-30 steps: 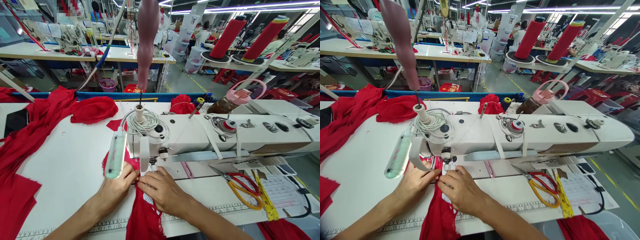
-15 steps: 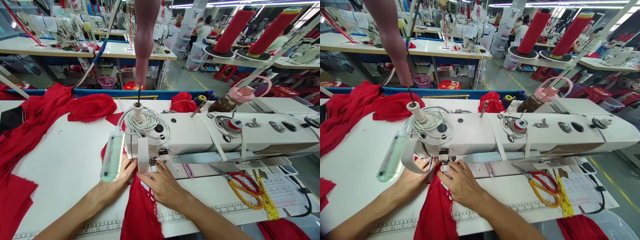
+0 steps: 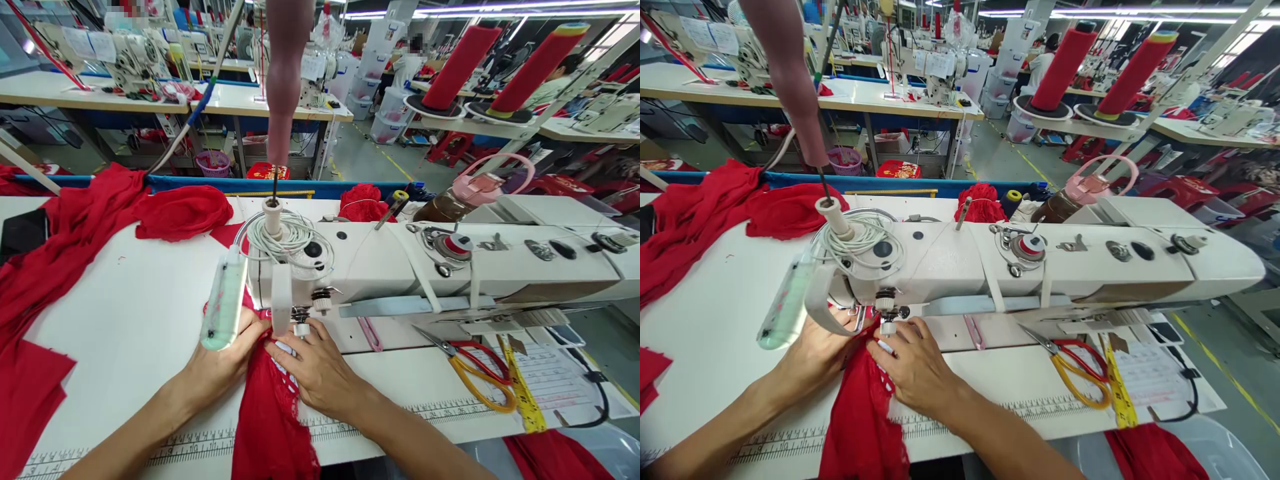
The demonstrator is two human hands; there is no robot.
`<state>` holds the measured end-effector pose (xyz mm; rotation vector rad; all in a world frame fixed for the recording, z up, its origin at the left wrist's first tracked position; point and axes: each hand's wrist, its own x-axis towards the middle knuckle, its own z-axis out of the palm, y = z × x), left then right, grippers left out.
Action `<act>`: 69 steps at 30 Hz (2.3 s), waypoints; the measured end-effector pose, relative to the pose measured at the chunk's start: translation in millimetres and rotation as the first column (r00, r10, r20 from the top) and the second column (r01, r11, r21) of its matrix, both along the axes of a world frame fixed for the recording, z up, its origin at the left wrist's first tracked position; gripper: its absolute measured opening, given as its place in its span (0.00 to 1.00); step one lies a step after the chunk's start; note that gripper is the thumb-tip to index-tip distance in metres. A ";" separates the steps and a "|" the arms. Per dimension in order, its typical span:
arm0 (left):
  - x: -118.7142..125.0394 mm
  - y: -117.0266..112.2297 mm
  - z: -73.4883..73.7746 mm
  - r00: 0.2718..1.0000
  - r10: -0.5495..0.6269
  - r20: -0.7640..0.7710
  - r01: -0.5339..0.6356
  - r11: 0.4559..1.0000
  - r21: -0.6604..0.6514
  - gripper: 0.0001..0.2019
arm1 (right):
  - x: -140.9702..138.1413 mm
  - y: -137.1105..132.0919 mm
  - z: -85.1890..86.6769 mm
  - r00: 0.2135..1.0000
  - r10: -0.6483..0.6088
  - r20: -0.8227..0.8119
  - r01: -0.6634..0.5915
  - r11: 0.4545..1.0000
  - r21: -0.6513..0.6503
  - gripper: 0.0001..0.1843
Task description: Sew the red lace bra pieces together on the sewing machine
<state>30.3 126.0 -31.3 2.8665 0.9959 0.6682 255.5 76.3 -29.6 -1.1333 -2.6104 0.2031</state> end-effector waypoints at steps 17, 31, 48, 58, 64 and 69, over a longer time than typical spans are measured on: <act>-4.2 -8.9 -22.5 0.999 -0.009 -0.040 0.006 0.997 -0.073 0.20 | 4.6 -4.5 -7.3 0.999 -0.004 -0.039 0.004 1.000 0.005 0.35; 8.5 -104.4 -11.4 0.876 0.482 -0.011 -0.479 0.872 0.100 0.31 | 11.2 7.8 -14.2 0.963 -0.197 -0.186 0.207 0.978 0.038 0.20; -26.1 -51.4 21.5 0.983 0.153 0.098 -0.161 0.984 0.080 0.10 | -3.4 7.0 -10.6 0.956 -0.186 -0.229 0.212 0.973 0.095 0.26; -36.1 -54.0 13.3 0.978 0.202 -0.054 -0.203 0.979 -0.009 0.15 | -36.9 -14.4 0.0 0.993 0.104 -0.058 -0.078 0.935 0.345 0.10; -51.5 -64.8 10.4 0.957 0.170 -0.235 -0.172 0.985 0.011 0.22 | -21.8 -1.6 1.5 0.992 0.103 -0.068 -0.067 0.910 0.410 0.12; -51.0 -68.7 19.6 0.978 0.058 -0.201 -0.046 0.997 0.061 0.22 | 2.6 10.9 -0.4 0.986 0.114 -0.122 -0.054 0.910 0.412 0.12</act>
